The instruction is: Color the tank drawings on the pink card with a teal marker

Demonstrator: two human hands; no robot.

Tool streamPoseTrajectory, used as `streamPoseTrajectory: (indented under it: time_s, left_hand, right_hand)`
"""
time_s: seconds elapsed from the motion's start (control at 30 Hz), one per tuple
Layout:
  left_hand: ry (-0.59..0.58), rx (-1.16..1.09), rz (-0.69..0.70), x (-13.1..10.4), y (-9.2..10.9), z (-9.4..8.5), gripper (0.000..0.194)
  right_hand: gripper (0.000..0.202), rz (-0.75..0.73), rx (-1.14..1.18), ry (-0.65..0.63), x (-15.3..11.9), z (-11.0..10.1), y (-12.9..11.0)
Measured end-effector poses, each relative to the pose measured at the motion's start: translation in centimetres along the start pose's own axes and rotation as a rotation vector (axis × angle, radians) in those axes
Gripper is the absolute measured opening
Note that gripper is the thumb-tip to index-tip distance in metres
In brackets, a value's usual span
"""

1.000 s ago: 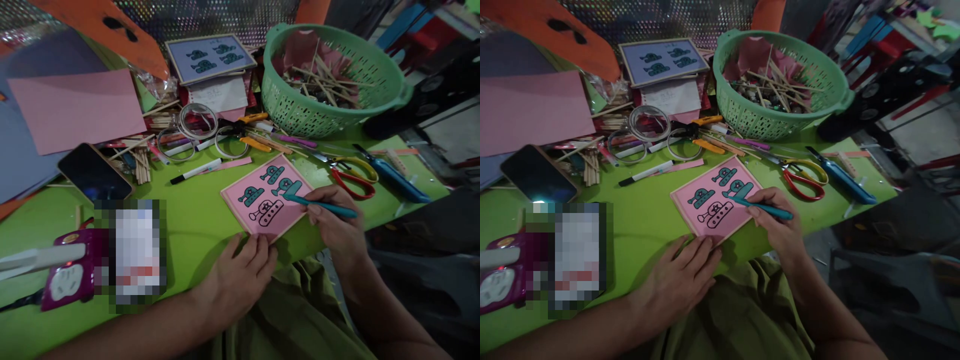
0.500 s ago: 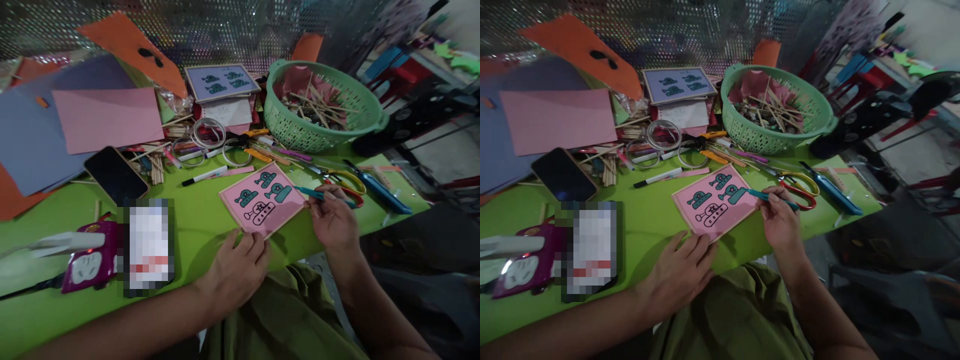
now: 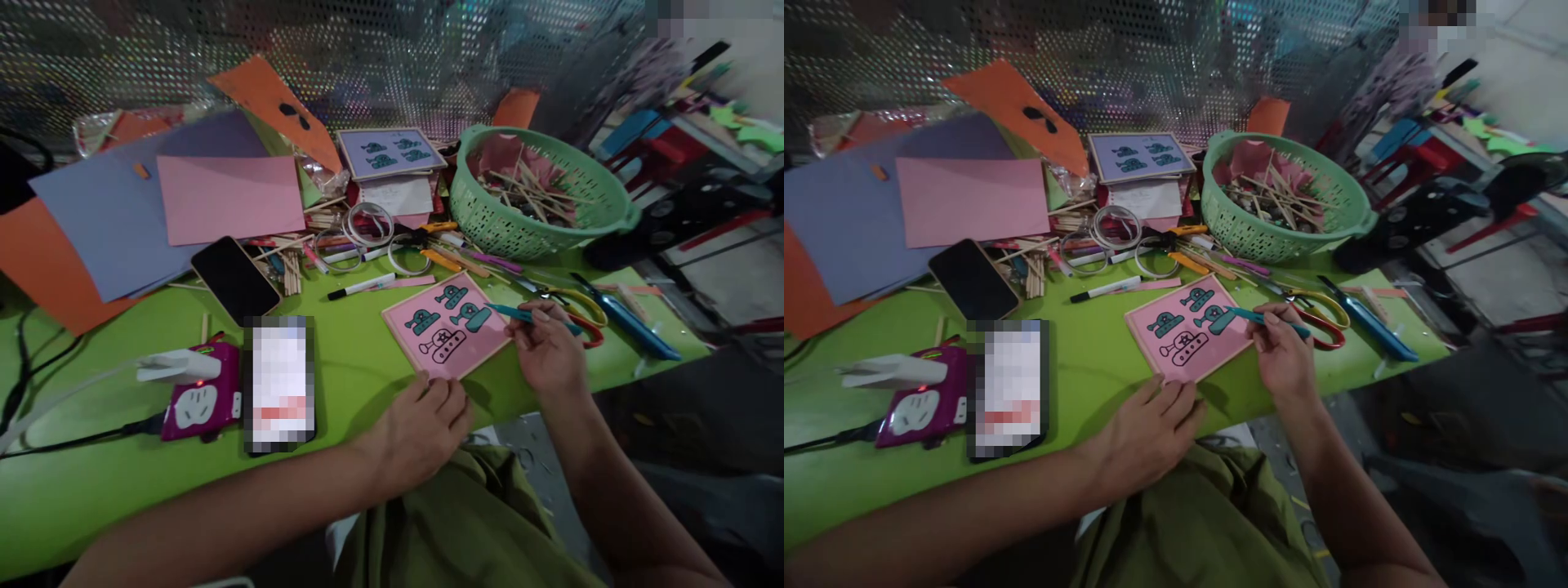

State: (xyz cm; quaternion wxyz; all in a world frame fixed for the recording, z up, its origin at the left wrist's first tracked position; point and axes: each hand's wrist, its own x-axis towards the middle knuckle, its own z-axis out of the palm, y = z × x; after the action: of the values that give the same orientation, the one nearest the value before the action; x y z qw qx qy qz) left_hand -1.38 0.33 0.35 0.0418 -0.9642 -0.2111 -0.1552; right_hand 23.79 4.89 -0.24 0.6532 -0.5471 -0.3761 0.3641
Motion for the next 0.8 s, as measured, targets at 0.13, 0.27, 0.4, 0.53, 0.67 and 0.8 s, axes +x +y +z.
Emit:
streamPoseTrajectory:
  time_s: [0.13,0.27,0.4,0.53,0.67,0.8]
  left_hand:
    - [-0.036,0.032,0.002,-0.1,0.3,0.1,0.035]
    - [-0.063,0.037,0.009,-0.1,0.4,0.1,0.038]
    - [-0.079,0.027,0.003,0.2,0.3,-0.1,0.038]
    - [-0.090,0.041,0.000,0.4,0.5,-0.2,0.038]
    - [-0.098,0.102,-0.003,0.3,0.9,-0.2,0.039]
    - [-0.100,0.139,0.003,0.1,1.0,-0.2,0.039]
  right_hand:
    - [0.016,-0.010,-0.031,-0.022,0.0,0.4,-0.3]
    - [0.016,0.005,-0.045,-0.013,0.1,1.2,-0.8]
    - [0.018,-0.012,-0.080,-0.053,0.2,1.9,-1.1]
    - [0.019,0.018,-0.109,-0.087,0.1,1.9,-1.1]
    - [0.019,0.051,-0.138,-0.132,-0.1,1.8,-1.4]
    - [0.020,0.052,-0.159,-0.133,-0.3,2.0,-1.6]
